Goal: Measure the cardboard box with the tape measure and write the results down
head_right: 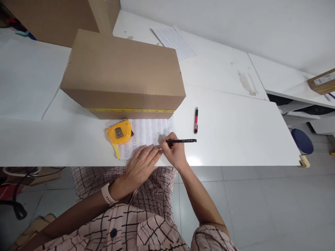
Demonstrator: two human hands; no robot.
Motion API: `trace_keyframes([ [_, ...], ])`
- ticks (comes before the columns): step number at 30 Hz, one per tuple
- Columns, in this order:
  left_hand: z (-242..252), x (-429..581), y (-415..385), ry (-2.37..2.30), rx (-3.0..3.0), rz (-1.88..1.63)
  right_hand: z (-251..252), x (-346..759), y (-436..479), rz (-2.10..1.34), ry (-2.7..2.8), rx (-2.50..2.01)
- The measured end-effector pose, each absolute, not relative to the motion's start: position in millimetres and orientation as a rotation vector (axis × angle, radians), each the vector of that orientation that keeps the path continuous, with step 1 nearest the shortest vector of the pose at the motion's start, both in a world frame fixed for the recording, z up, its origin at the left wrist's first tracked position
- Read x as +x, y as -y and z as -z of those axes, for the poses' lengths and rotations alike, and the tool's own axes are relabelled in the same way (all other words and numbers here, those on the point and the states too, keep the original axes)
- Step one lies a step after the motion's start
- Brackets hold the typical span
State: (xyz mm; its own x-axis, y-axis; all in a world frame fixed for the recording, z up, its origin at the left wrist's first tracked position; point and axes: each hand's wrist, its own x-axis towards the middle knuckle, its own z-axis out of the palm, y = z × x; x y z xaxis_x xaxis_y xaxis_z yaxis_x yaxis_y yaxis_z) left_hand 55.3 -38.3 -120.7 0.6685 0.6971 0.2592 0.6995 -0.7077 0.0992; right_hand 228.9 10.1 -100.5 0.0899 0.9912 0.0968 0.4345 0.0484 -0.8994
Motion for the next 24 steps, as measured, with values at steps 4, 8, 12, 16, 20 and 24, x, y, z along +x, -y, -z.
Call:
trace_keyframes([
  [4, 121.3, 55.6, 38.1, 1.199, -2.860, 0.437, 100.1, 230.0, -10.3, -0.823, 1.464, -1.533],
  [8, 119.7, 55.3, 37.7, 1.196, -2.851, 0.429, 101.8, 231.9, -10.2, -0.820, 1.436, -1.531],
  [12, 117.6, 54.7, 37.7, 1.176, -2.842, 0.437, 103.3, 232.3, -9.9, -0.806, 1.458, -1.523],
  [16, 116.4, 54.7, 38.0, 1.178, -2.842, 0.420, 102.3, 231.9, -9.9, -0.818, 1.476, -1.529],
  [20, 116.3, 55.2, 37.9, 1.178, -2.830, 0.440, 101.2, 231.8, -10.0, -0.811, 1.485, -1.531],
  [24, 117.2, 55.6, 37.4, 1.189, -2.841, 0.439, 101.2, 231.9, -9.9, -0.824, 1.458, -1.543],
])
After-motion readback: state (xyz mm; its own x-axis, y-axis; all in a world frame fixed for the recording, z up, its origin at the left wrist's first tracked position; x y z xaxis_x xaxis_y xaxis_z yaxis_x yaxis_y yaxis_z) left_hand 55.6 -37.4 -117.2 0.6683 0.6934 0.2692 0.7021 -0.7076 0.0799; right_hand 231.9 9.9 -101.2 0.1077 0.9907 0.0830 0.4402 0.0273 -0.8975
